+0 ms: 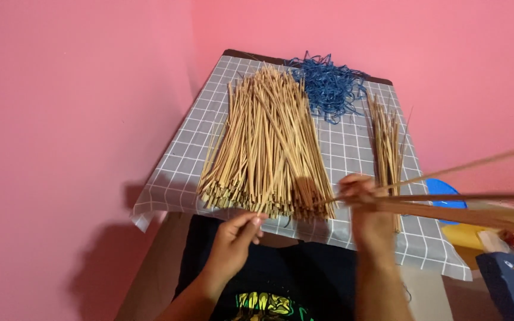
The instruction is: The person gathers bamboo sticks one at a time from a large pile, aligns them, and ties them into bundles with blue string by hand.
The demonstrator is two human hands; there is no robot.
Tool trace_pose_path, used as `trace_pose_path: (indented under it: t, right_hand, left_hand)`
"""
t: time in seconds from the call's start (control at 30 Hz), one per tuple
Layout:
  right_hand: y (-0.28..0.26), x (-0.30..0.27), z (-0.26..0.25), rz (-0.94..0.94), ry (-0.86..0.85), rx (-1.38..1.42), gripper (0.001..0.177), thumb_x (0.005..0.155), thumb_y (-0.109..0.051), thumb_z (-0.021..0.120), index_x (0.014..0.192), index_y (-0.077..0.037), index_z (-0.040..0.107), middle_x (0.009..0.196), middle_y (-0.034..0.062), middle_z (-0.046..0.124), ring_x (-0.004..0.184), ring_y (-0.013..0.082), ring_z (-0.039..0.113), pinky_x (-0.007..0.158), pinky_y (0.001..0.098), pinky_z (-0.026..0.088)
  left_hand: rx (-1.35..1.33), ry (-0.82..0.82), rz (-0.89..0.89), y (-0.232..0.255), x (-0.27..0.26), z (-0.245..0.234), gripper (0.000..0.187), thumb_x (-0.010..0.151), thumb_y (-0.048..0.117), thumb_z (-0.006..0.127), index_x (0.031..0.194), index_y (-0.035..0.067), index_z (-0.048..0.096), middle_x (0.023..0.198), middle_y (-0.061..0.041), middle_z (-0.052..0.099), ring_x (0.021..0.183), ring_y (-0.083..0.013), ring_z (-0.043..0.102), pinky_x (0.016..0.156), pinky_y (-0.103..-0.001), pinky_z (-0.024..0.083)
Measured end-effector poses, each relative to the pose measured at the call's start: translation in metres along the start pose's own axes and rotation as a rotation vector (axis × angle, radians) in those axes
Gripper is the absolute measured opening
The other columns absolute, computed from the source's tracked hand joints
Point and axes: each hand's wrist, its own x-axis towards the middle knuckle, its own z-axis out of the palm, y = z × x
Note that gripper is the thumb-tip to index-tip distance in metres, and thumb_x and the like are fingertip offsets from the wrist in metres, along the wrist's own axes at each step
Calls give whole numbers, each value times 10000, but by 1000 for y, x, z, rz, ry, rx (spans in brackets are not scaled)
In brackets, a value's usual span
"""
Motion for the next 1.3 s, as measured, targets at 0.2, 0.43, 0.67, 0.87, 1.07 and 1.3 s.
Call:
trace_pose_path:
  t: [0.2, 0.43, 0.67, 0.87, 1.07, 1.3]
  right_hand:
    - [38, 44, -27, -82, 276, 476, 321, 1151, -297, 455, 916, -102, 552, 667, -10, 333, 587, 87, 311, 524, 229, 219]
    - [98, 35, 2, 251, 227, 137, 370, 1084, -318, 621, 762, -136, 609, 555, -40, 441, 471, 68, 378, 435, 256, 267]
    - [35, -28, 26, 94, -11, 296, 320, 827, -191, 779, 1101, -37, 720, 637, 118, 649, 560, 170, 606, 550, 281, 496]
    - [71, -64, 50, 95, -657, 285, 163, 939, -216, 740, 949, -63, 684, 733, 39, 589, 676, 152, 549, 616, 306, 437]
    - [45, -14, 5, -61, -594, 171, 288, 1026, -240, 499, 915, -64, 699, 1108, 99, 673, 803, 197, 672, 710, 339, 623]
    - [67, 51, -35, -42, 82, 496, 174, 1048, -104, 544, 1199, -111, 630, 772, 8, 530, 590, 104, 464, 536, 250, 370]
  left_hand:
    - [-187, 21, 52, -12, 8, -15, 394, 1018, 216, 590, 1340, 31, 722, 675, 27, 452, 674, -129, 459, 707, -277, 407]
    - [-182, 55, -34, -7, 15, -17, 313, 920, 146, 696, 1211, 51, 759, 1253, -122, 781, 1190, -212, 728, 1006, -331, 588]
    - [-7, 10, 294, 33, 0, 2, 164, 861, 109, 837, 973, -9, 818, 786, -154, 774, 775, -147, 634, 678, -365, 534]
    - [75, -290, 242, 43, -1, 11, 134, 948, 119, 728, 1043, 45, 788, 938, -55, 735, 825, -136, 671, 730, -276, 546]
    - [147, -48, 1105, 19, 38, -55, 80, 1045, 75, 605, 1098, 17, 621, 797, -53, 609, 605, -114, 553, 566, -266, 557]
    - [832, 319, -41, 6, 108, -160, 322, 967, 331, 537, 917, 130, 784, 954, -46, 786, 826, -215, 688, 750, -388, 508]
